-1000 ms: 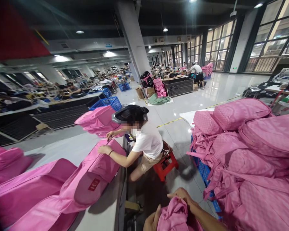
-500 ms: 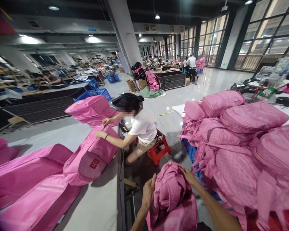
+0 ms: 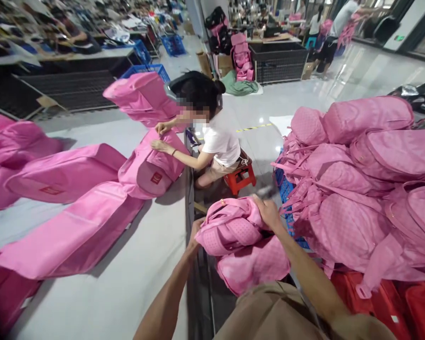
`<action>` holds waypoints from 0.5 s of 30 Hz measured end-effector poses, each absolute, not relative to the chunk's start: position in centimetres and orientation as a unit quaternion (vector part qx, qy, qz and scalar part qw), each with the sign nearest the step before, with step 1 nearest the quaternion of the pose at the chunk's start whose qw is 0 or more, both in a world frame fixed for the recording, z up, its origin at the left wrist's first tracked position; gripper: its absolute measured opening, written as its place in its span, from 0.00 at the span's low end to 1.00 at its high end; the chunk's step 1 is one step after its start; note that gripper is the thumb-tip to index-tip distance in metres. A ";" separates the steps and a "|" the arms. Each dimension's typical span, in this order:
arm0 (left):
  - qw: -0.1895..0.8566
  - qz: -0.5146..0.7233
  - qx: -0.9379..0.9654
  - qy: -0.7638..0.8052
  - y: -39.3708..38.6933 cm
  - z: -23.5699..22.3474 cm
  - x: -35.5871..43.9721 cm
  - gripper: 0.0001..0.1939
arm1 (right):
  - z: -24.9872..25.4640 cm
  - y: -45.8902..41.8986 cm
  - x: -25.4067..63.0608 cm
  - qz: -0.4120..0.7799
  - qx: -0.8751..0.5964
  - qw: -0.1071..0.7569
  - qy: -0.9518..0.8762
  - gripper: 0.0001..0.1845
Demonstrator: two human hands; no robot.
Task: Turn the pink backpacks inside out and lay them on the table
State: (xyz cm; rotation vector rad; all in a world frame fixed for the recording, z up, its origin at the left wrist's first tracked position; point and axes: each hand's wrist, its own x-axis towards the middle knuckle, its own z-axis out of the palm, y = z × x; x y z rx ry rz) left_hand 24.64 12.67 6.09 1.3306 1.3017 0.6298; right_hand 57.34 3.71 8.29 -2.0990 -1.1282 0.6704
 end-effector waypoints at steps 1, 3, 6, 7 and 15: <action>0.551 0.259 0.560 0.562 12.2 5.4 24.2 0.23 | 7.5 4.5 56.6 0.262 -0.811 0.297 -0.430 0.45; 0.542 0.244 0.550 0.586 10.9 3.9 23.8 0.24 | 5.5 5.8 55.8 0.270 -0.828 0.253 -0.422 0.46; 0.531 0.238 0.534 0.613 9.0 1.9 24.2 0.27 | 3.1 7.1 56.1 0.275 -0.825 0.239 -0.431 0.47; 0.529 0.241 0.531 0.617 8.5 1.5 24.3 0.28 | 2.6 7.3 56.5 0.276 -0.821 0.240 -0.439 0.46; 0.558 0.281 0.483 0.614 2.9 0.6 23.9 0.36 | 1.4 -1.9 61.3 0.247 -0.790 0.290 -0.480 0.37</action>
